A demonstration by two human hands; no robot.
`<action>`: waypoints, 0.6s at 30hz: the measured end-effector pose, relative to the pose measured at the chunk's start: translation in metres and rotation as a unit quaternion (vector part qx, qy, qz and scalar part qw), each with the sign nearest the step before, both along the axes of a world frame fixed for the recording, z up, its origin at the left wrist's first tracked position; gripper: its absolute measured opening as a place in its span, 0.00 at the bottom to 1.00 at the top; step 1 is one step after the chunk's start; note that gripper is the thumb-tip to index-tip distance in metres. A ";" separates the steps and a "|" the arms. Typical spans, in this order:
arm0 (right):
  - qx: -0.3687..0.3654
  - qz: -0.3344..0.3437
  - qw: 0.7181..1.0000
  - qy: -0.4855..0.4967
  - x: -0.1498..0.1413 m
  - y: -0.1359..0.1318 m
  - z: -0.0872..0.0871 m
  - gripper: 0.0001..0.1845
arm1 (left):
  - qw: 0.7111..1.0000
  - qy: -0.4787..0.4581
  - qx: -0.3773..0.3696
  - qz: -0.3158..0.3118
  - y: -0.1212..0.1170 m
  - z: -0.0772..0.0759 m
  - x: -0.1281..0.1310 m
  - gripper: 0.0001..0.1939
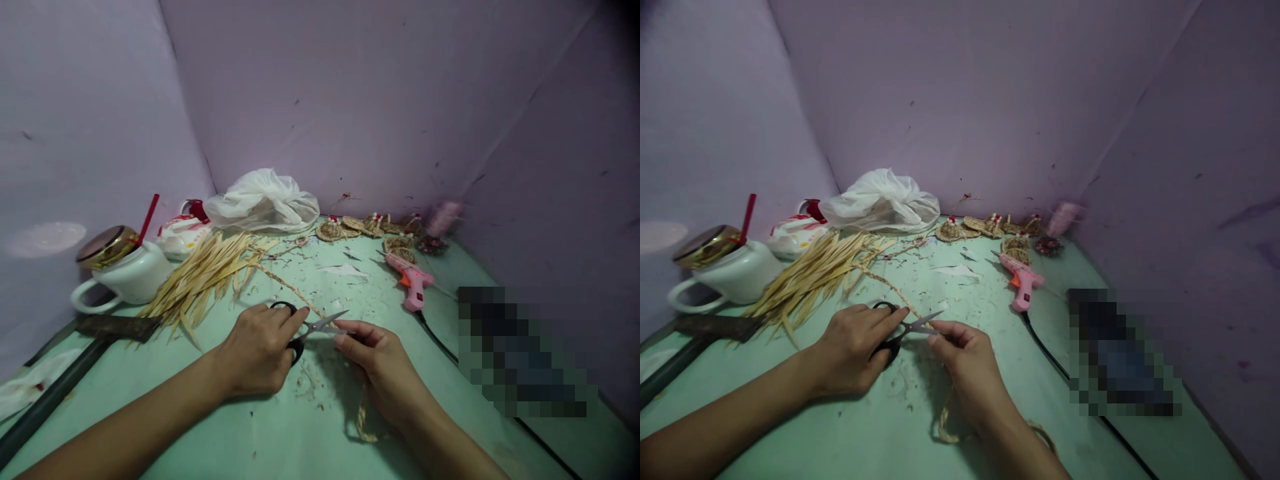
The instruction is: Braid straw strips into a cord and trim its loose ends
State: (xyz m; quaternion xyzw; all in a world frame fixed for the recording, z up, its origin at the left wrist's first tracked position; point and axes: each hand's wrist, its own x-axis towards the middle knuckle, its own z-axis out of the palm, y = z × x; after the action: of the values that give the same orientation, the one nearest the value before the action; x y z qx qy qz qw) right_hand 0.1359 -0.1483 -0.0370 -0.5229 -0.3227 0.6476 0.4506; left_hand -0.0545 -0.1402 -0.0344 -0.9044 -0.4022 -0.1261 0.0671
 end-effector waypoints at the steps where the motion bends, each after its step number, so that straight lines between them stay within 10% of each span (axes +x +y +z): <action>1: 0.004 -0.001 1.000 -0.008 0.000 0.000 -0.001 0.14 | 1.000 0.004 0.001 -0.001 0.000 0.000 0.000 0.29; 18: 0.048 0.038 0.997 -0.042 0.003 -0.001 0.001 0.10 | 1.000 0.003 -0.017 -0.017 0.002 -0.001 -0.003 0.24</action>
State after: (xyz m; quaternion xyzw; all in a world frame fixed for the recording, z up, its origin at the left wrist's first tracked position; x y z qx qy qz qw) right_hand 0.1390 -0.1493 -0.0358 -0.5149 -0.3916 0.6253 0.4364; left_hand -0.0570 -0.1378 -0.0359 -0.9125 -0.3885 -0.1176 0.0508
